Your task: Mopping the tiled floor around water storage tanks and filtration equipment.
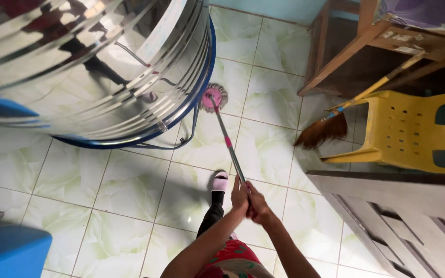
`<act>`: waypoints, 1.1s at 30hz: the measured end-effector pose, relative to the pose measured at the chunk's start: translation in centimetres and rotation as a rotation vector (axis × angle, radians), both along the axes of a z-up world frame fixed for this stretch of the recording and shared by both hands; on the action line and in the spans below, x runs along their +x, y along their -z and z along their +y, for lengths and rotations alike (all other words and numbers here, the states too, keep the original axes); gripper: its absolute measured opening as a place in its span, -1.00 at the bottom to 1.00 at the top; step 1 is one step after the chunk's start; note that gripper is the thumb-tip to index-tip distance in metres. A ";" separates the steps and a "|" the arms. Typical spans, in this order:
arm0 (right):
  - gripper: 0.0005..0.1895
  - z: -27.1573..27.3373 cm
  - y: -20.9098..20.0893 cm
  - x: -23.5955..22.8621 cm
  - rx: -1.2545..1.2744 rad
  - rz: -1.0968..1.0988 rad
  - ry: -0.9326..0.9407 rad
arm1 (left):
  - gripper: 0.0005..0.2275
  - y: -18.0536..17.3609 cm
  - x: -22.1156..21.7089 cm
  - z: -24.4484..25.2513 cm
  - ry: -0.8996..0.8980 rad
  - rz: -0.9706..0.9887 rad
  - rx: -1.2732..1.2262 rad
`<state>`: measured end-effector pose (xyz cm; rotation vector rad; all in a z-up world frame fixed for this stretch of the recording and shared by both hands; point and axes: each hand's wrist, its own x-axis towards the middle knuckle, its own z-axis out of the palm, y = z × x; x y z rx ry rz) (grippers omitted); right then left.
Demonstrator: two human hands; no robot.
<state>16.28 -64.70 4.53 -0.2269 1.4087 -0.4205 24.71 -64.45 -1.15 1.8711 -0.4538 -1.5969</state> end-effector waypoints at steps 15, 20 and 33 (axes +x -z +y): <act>-0.45 21.6 -8.4 -5.1 0.186 -0.250 0.204 | -0.40 -9.6 -3.6 21.9 -0.052 0.210 0.152; -0.65 17.7 -4.5 -0.1 0.083 -0.294 0.245 | -0.42 -3.8 0.6 17.8 -0.062 0.136 -0.010; -0.64 19.2 -7.2 6.6 -0.080 -0.191 0.495 | -0.39 -3.7 5.9 17.2 0.118 0.246 0.029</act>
